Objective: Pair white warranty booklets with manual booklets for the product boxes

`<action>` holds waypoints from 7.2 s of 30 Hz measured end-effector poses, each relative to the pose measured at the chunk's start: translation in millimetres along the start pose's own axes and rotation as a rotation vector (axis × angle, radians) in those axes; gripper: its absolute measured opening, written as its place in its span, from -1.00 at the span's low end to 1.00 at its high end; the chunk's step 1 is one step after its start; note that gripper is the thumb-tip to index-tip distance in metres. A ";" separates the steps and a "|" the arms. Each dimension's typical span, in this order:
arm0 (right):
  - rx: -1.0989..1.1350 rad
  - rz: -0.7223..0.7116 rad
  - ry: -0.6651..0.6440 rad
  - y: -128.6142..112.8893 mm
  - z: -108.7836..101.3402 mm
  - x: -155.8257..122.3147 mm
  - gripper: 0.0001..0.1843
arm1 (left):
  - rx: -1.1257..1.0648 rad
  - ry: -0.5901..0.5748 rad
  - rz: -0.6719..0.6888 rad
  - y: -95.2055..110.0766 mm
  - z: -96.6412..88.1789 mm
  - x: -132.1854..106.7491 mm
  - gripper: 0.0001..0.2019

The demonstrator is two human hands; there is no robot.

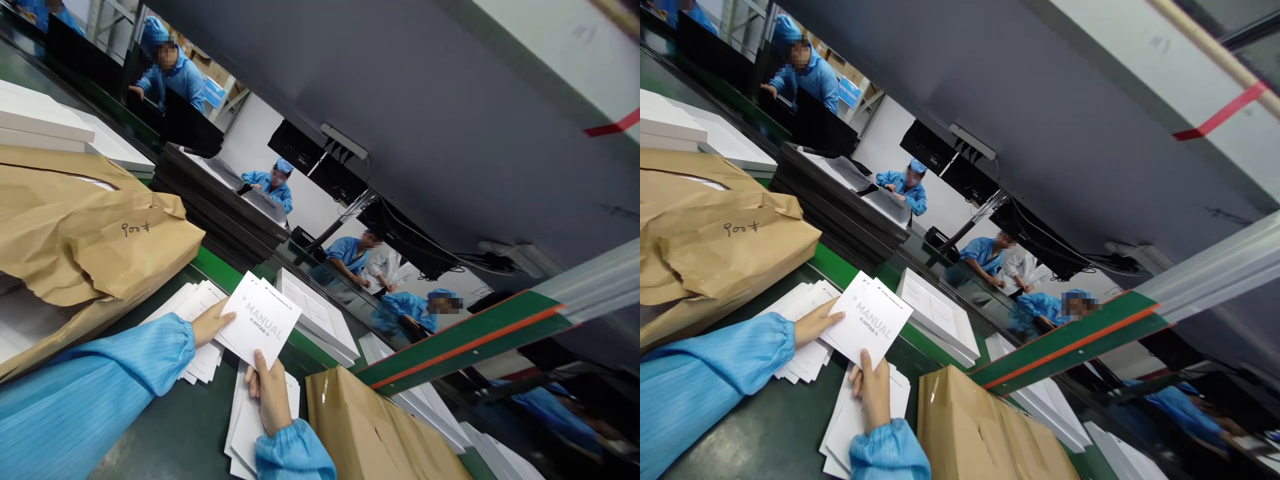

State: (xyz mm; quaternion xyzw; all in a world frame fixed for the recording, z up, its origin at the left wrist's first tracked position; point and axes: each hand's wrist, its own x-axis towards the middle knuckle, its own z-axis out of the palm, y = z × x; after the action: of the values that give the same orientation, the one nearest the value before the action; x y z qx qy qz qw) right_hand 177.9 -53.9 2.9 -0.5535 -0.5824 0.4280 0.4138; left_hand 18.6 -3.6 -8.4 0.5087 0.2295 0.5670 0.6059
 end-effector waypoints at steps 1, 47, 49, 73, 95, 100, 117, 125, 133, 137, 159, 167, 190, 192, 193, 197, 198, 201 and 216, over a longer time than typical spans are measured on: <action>-0.006 0.000 -0.001 0.4 0.1 0.2 -0.57 | 0.005 0.011 -0.008 -0.6 -0.3 0.1 -0.50; 0.130 0.076 -0.059 2.0 -2.5 -1.0 -0.57 | -0.051 0.042 -0.008 -5.4 1.0 2.2 -0.47; 0.126 0.073 -0.062 2.2 -2.8 -1.3 -0.57 | -0.050 0.043 -0.004 -5.9 0.9 2.4 -0.48; 0.118 0.055 -0.064 1.0 -2.0 -1.5 -0.54 | -0.037 0.052 -0.004 -4.9 0.8 1.9 -0.48; 0.135 0.073 -0.050 1.2 -1.0 -1.1 -0.57 | 0.009 0.039 0.006 -6.5 -0.8 2.5 -0.48; 0.123 0.062 -0.053 1.2 -1.1 -1.1 -0.56 | 0.008 0.037 0.001 -6.0 -0.6 2.1 -0.47; 0.125 0.055 -0.060 1.3 -2.0 -1.5 -0.58 | 0.023 0.070 0.014 -9.5 -0.2 3.7 -0.45; 0.105 0.060 -0.055 2.6 -2.2 -1.3 -0.56 | 0.014 0.066 0.018 -9.2 0.2 3.7 -0.45; 0.093 0.049 -0.050 2.2 -2.1 -1.6 -0.55 | 0.023 0.072 0.011 -9.3 0.1 3.4 -0.44; 0.092 0.054 -0.050 0.6 -1.5 -2.1 -0.54 | 0.030 0.075 0.011 -8.6 0.4 3.1 -0.45; 0.117 0.056 -0.049 0.4 -0.9 -1.8 -0.57 | 0.040 0.084 0.007 -10.8 0.4 3.7 -0.43; 0.104 0.058 -0.046 1.9 -0.9 -1.3 -0.55 | 0.045 0.097 0.013 -6.4 2.0 2.3 -0.46; 0.098 0.054 -0.052 3.3 -1.9 -1.0 -0.54 | 0.056 0.111 0.018 -12.7 0.5 4.9 -0.43; 0.094 0.057 -0.049 2.9 -1.8 -1.2 -0.54 | 0.059 0.110 0.016 -13.0 0.1 4.9 -0.43; 0.091 0.058 -0.048 2.4 -1.7 -1.4 -0.54 | 0.061 0.106 0.017 -12.7 -0.1 4.7 -0.43; 0.071 0.048 -0.052 -0.7 -1.2 -2.5 -0.52 | 0.074 0.064 0.036 -8.1 -0.4 2.7 -0.47; 0.065 0.048 -0.052 -1.6 -1.2 -2.7 -0.51 | 0.078 0.050 0.038 -6.5 -0.3 2.0 -0.48; 0.056 0.057 -0.045 -3.5 -1.1 -2.7 -0.51 | 0.099 0.022 0.049 -2.9 0.0 0.6 -0.50; 0.048 0.087 -0.065 0.0 -3.6 0.7 -0.55 | 0.103 0.027 0.083 -5.8 0.1 3.9 -0.51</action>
State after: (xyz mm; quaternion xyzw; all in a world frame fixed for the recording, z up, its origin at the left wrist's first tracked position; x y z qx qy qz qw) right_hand 181.3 -53.0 4.0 -0.5541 -0.5604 0.4771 0.3888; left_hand 22.3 0.8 -12.3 0.5406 0.2454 0.5858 0.5517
